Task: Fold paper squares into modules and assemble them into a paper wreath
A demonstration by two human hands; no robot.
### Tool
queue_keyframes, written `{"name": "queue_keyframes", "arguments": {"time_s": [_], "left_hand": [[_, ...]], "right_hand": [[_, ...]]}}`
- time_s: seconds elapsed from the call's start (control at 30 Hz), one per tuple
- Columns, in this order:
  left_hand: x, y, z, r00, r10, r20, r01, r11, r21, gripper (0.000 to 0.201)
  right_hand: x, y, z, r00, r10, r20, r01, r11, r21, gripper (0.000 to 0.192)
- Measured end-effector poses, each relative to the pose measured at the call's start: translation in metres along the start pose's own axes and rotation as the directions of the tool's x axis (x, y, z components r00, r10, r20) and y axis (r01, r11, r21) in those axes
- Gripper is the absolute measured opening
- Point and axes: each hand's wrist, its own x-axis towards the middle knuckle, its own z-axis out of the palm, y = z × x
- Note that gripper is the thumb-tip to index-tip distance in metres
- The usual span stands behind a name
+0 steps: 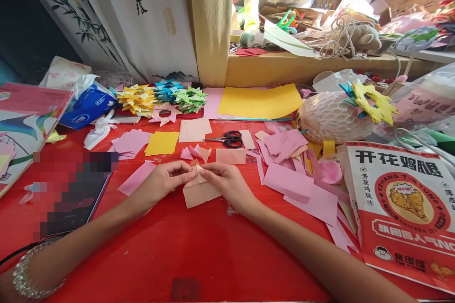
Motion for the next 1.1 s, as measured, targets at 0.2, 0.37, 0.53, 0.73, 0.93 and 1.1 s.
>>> {"name": "queue_keyframes", "arguments": {"time_s": [0.2,0.37,0.53,0.73,0.93,1.1], "left_hand": [[-0.0001,-0.0005,0.0003,0.999,0.039,-0.027,-0.039,0.999,0.006,0.022],[0.0011,-0.0004,-0.0016,1.0,0.012,0.026,-0.013,0.999,0.03,0.023],[0.0014,-0.0031,-0.0011,1.0,0.001,0.018,-0.001,1.0,0.019,0.026],[-0.0001,-0.004,-0.0002,1.0,0.013,0.023,-0.013,1.0,0.02,0.027],[-0.0005,-0.0055,0.0013,0.999,0.03,0.014,-0.031,0.998,0.057,0.028],[-0.0014,-0.0054,0.0028,0.999,0.028,0.016,-0.029,0.998,0.056,0.029]], "right_hand": [[0.0009,-0.0035,-0.0039,0.997,0.033,0.068,-0.03,0.999,-0.034,0.035],[0.0004,-0.0055,-0.0034,0.997,0.053,0.061,-0.051,0.998,-0.027,0.035],[0.0019,-0.0054,-0.0056,0.994,0.07,0.083,-0.071,0.997,0.008,0.033],[0.0021,-0.0056,-0.0061,0.992,0.095,0.084,-0.095,0.995,-0.005,0.033],[0.0019,-0.003,-0.0046,0.997,0.064,0.042,-0.06,0.996,-0.071,0.035],[0.0012,-0.0011,-0.0038,0.999,0.043,0.02,-0.041,0.995,-0.088,0.037]]}}
